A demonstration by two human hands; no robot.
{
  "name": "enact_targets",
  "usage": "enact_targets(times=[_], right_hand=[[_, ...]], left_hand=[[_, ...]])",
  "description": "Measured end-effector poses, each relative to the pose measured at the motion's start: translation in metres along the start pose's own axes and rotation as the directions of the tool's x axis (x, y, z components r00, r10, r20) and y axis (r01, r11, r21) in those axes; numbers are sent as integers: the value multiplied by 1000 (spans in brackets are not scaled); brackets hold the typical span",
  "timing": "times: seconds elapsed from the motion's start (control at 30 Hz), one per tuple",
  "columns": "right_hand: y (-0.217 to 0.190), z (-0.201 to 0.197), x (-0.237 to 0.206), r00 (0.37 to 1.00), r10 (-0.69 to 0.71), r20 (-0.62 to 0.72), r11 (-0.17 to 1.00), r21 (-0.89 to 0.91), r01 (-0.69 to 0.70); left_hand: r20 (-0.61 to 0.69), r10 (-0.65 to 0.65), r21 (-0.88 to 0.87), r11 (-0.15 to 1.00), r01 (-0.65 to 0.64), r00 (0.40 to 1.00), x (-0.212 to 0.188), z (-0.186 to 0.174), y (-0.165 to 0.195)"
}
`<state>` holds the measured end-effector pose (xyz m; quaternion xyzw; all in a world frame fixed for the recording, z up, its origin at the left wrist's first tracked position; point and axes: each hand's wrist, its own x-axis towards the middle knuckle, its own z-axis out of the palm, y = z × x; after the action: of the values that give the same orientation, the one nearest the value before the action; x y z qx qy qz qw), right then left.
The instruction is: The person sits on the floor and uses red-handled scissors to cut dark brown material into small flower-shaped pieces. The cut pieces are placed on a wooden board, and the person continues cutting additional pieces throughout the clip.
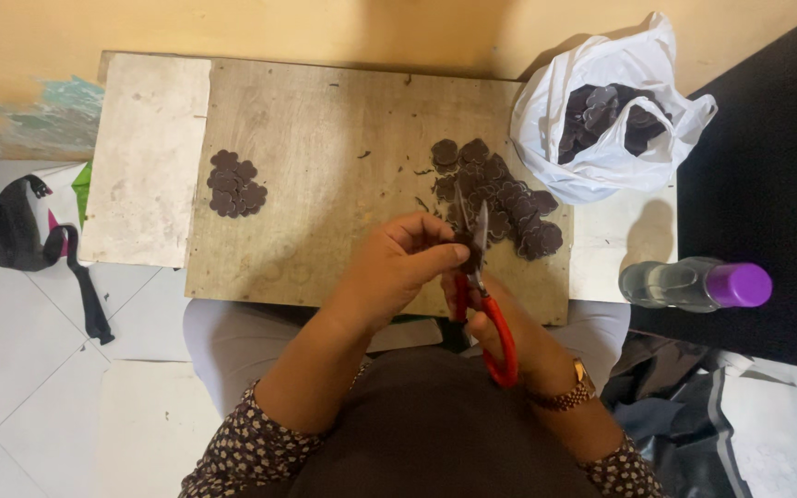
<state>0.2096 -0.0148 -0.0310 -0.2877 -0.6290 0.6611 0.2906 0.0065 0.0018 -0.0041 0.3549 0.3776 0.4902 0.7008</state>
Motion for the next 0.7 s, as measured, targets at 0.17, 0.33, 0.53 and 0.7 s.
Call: enact_targets(times=[0.17, 0.33, 0.53, 0.7], right_hand=[[5, -4, 0, 1000, 23, -19, 993, -112, -25], [5, -4, -1, 996, 41, -80, 989, -139, -52], [2, -2, 3, 993, 59, -104, 981, -180, -77], [-2, -2, 1, 995, 61, -77, 980, -183, -75]], left_hand=[[2, 18, -59, 998, -18, 1000, 3, 2, -5], [-20, 66, -29, 997, -67, 998, 4, 1, -8], [-17, 51, -52, 997, -52, 999, 6, -1, -9], [-33, 71, -39, 997, -73, 997, 5, -1, -10]])
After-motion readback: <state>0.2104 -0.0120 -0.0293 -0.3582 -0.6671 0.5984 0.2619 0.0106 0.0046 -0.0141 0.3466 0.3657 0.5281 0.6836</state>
